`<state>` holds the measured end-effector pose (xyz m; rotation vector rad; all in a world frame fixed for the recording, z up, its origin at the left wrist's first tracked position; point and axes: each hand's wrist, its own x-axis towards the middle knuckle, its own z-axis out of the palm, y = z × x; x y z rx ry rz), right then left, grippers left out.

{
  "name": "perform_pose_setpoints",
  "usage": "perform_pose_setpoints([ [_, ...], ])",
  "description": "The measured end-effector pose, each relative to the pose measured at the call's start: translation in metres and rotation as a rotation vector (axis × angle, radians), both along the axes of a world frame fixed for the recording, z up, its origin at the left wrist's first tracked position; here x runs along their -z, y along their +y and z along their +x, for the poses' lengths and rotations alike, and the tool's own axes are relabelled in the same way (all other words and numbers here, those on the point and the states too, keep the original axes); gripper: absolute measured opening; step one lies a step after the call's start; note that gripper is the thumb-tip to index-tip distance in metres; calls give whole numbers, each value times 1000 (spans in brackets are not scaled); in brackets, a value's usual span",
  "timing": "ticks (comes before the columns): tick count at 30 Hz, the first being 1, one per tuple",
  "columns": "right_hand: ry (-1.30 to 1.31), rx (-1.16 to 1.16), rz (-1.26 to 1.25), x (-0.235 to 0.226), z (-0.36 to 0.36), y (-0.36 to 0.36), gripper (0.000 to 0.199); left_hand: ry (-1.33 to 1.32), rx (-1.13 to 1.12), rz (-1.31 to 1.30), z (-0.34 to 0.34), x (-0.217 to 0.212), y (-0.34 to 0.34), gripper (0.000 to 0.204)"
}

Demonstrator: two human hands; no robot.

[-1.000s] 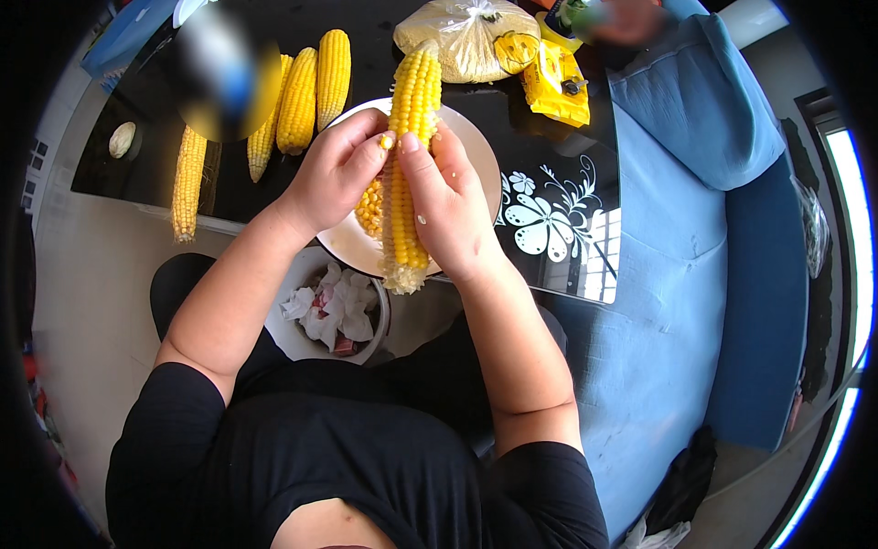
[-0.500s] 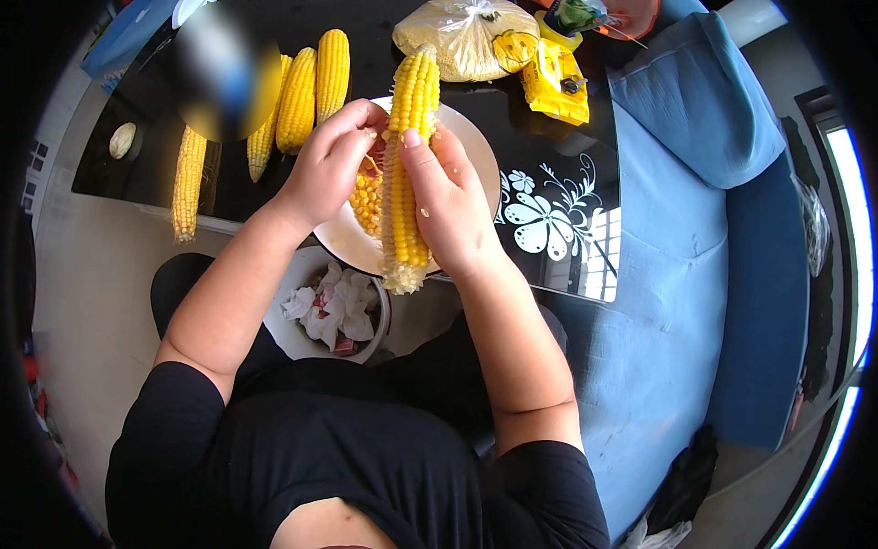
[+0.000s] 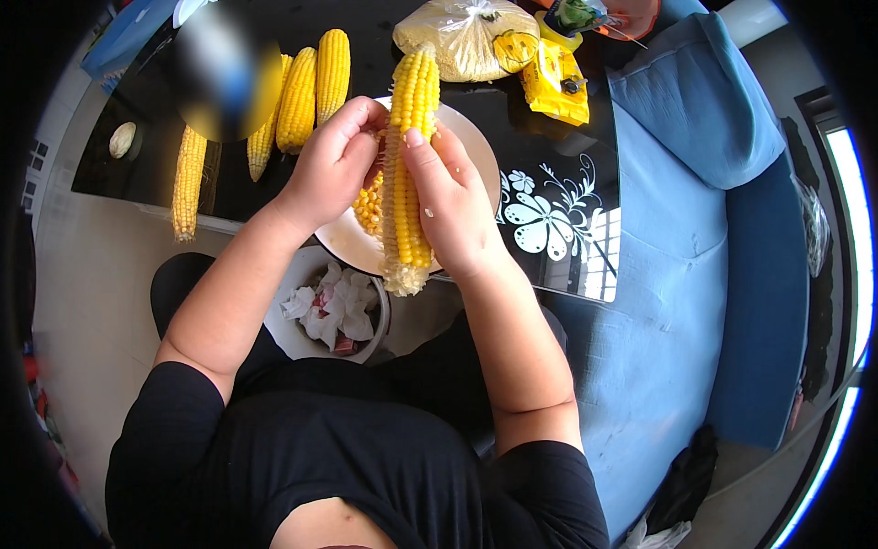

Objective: The person sits on the floor and removes corn kernels from a cob by hand, placing the kernels into a white bowl. Several other corn cobs are visible on the table nearby.

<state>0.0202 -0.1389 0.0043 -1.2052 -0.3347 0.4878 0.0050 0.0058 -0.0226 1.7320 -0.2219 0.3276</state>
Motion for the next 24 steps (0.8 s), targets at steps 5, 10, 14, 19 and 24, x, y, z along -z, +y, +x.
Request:
perform_pose_setpoints([
  [5, 13, 22, 23, -1, -1, 0, 38, 75, 108, -218, -3, -8, -1, 17],
  [10, -27, -33, -17, 2, -1, 0, 39, 34, 71, -174, -2, -6, -2, 17],
  [14, -30, -40, -56, 2, -1, -1, 40, 38, 48, -143, 0, -2, 0, 18],
  [19, 41, -24, -2, 0, -1, -1, 39, 131, 129, -273, -2, -3, 3, 20],
  [24, 20, -30, -42, 0, -3, -1, 38, 69, 27, -171, -1, -7, -2, 19],
])
